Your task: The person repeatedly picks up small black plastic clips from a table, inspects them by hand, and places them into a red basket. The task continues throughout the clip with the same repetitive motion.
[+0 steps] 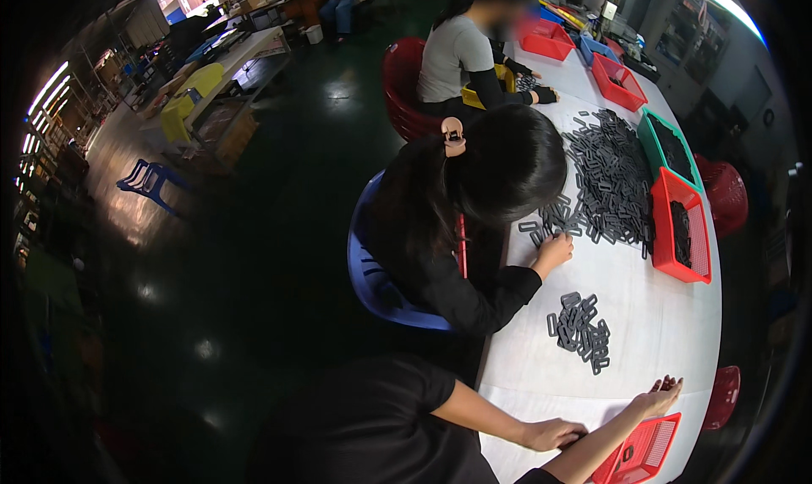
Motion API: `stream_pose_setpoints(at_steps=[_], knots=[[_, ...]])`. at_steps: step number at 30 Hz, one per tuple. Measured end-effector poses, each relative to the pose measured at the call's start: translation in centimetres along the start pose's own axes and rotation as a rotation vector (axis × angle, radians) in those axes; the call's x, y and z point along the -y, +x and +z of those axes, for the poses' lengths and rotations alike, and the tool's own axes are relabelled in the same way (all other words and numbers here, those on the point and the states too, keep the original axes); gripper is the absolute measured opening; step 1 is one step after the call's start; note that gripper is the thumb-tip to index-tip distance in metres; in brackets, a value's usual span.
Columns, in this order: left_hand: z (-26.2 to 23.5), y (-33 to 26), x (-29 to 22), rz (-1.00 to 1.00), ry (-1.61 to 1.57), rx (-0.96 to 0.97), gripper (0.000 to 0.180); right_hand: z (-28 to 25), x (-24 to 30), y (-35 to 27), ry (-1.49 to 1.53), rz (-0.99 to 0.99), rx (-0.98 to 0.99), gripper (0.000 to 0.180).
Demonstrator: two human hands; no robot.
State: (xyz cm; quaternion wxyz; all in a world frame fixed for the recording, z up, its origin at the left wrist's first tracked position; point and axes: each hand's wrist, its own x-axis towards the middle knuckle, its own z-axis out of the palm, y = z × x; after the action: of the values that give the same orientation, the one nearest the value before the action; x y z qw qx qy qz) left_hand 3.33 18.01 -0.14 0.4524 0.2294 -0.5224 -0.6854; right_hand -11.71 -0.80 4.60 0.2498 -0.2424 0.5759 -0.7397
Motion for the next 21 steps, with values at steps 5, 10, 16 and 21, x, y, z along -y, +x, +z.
stream_pose_setpoints(at_steps=[5, 10, 16, 21], knots=[[0.1, 4.5, 1.5, 0.011, 0.138, -0.092, 0.027, -0.7, 0.2, -1.7, 0.036, 0.076, -0.089, 0.026], [-0.2, 2.2, 0.2, -0.18, -0.015, 0.194, 0.027, -1.7, 0.2, -0.3, -0.14, -0.238, 0.088, 0.023], [-3.5, 4.5, -1.1, -0.305, -0.332, 0.086, 0.027, -6.3, -1.8, -0.6, -0.13, -0.039, 0.118, 0.024], [-4.9, 5.9, -2.4, -0.364, 0.008, -0.005, 0.029, -8.1, -2.5, -6.9, -0.19, 0.26, 0.233, 0.037]])
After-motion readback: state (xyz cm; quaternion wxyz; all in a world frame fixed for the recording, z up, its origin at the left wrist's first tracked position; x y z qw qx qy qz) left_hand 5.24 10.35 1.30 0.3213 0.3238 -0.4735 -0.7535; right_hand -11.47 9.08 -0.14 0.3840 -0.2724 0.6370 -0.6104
